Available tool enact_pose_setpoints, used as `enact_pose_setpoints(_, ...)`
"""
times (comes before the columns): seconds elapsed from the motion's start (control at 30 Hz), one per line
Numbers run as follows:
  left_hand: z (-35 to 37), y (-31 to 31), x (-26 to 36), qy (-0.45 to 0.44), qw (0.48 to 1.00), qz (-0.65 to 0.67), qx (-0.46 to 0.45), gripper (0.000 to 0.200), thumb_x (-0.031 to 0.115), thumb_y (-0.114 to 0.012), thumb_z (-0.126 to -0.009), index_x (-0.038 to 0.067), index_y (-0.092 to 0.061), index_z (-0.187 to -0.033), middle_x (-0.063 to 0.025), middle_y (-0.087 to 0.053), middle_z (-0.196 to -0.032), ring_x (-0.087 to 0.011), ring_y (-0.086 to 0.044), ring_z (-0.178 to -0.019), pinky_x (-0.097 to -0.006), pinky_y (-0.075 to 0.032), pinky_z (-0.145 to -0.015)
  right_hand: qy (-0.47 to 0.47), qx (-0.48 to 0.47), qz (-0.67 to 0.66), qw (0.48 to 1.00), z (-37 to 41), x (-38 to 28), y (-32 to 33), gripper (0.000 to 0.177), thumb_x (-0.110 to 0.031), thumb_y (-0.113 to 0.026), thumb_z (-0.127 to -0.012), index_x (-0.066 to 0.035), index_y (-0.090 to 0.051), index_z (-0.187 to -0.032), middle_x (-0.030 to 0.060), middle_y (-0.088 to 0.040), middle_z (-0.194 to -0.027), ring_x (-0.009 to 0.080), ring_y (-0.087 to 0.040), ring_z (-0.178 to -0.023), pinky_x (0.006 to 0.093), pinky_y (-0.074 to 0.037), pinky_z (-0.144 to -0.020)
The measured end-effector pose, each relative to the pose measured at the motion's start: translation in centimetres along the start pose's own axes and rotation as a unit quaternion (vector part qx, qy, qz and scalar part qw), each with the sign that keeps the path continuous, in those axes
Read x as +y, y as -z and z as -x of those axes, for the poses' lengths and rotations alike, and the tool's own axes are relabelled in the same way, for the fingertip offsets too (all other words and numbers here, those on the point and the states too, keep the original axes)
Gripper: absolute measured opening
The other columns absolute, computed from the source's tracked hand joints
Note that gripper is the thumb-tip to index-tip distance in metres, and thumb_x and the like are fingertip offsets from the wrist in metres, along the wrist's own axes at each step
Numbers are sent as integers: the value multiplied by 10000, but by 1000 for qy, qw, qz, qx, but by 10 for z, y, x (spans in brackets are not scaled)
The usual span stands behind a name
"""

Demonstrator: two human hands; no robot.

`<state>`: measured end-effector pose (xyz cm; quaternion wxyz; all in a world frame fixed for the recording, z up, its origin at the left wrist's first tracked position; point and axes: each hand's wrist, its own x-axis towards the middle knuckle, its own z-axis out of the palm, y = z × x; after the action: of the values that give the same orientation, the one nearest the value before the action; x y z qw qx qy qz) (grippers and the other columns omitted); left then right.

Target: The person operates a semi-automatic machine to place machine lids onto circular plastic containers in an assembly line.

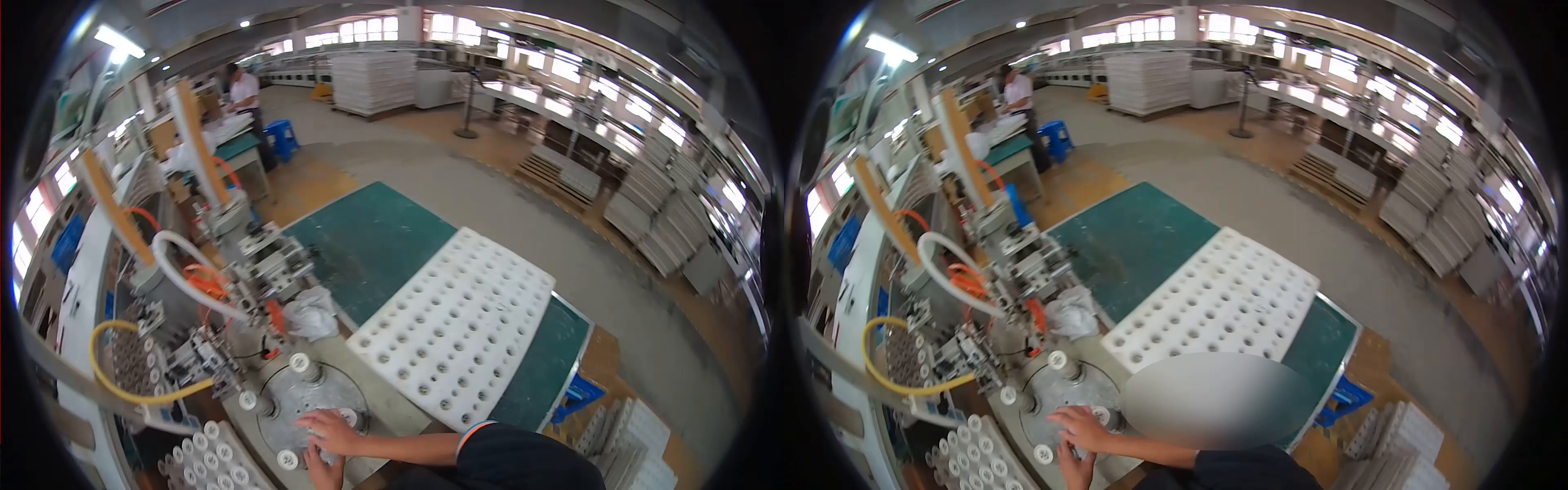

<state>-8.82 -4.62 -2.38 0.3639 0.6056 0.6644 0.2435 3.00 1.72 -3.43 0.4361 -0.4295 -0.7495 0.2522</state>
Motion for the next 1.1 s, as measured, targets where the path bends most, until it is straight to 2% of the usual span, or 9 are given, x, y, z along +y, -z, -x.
enact_pose_setpoints(0.07, -30, -29, 7, -192, 979, -61, 43, 837, 178, -778, -628, 81, -373, -1354, -250, -407, -1297, -407, -414, -1194, -444, -382, -969, -63, 28, -29, 997, 11, 16, 40, 360, -134, -591, -821, -130, -573, -1180, 75, -572, -1078, 265, -535, -1017, 405, -403, -886)
enact_pose_setpoints(0.1, -41, -36, 23, -193, 977, -92, 16, 757, 176, -768, -630, 85, -427, -1299, -229, -445, -1255, -396, -445, -1158, -441, -411, -934, -117, 39, -66, 990, 14, 21, 59, 302, -110, -576, -830, -110, -606, -1131, 74, -599, -1012, 273, -561, -965, 394, -432, -850)
enact_pose_setpoints(0.23, -76, -43, 40, -145, 965, -191, -106, 485, 161, -724, -646, 97, -542, -1091, -161, -541, -1104, -367, -526, -1029, -443, -478, -812, -199, 73, -126, 969, 26, 16, 110, 209, -75, -560, -858, -74, -640, -1051, 80, -625, -942, 220, -595, -829, 314, -474, -756)
enact_pose_setpoints(0.33, -69, -39, 44, -159, 962, -202, -93, 328, 143, -673, -664, 84, -560, -967, -138, -571, -963, -341, -548, -956, -431, -474, -779, -231, 70, -137, 961, 27, 23, 123, 195, -70, -563, -873, -47, -634, -1053, 63, -634, -948, 121, -578, -764, 250, -470, -708)
enact_pose_setpoints(0.47, -39, -22, 48, -107, 965, -232, -65, 300, 139, -667, -669, 92, -554, -942, -130, -576, -944, -339, -570, -924, -437, -480, -754, -219, 59, -157, 961, 9, 31, 144, 190, -43, -540, -874, -12, -628, -1040, 42, -614, -870, 89, -549, -756, 232, -459, -689)
enact_pose_setpoints(0.63, -38, -25, 58, 21, 983, -180, 17, 502, 184, -693, -693, 137, -500, -1155, -107, -586, -1001, -317, -596, -913, -429, -509, -711, -219, 32, -157, 962, -23, 67, 133, 255, -36, -552, -868, -16, -585, -1120, 35, -591, -866, 81, -545, -771, 217, -454, -686)
enact_pose_setpoints(0.8, -52, -39, 57, -37, 966, -255, 2, 641, 196, -712, -700, 158, -427, -1273, -102, -576, -988, -302, -598, -926, -417, -519, -697, -151, -52, -37, 986, -72, 116, 85, 533, -117, -675, -782, -30, -473, -1268, 132, -578, -1021, 191, -592, -806, 299, -488, -722)
enact_pose_setpoints(0.87, -49, -35, 58, -44, 956, -289, -34, 657, 191, -717, -700, 158, -418, -1284, -105, -565, -999, -300, -597, -934, -415, -521, -694, -169, -101, 32, 980, -94, 126, 60, 717, -191, -738, -710, -8, -389, -1308, 216, -514, -1161, 350, -537, -1033, 401, -445, -880)
enact_pose_setpoints(1.1, 74, 2, 47, 83, 982, -96, 139, 553, 226, -704, -738, 142, -464, -1229, -99, -543, -1055, -297, -581, -974, -421, -502, -761, -69, -266, 133, 952, -142, 156, 19, 674, -236, -712, -719, -3, -434, -1286, 207, -514, -1233, 348, -518, -1127, 401, -413, -960)
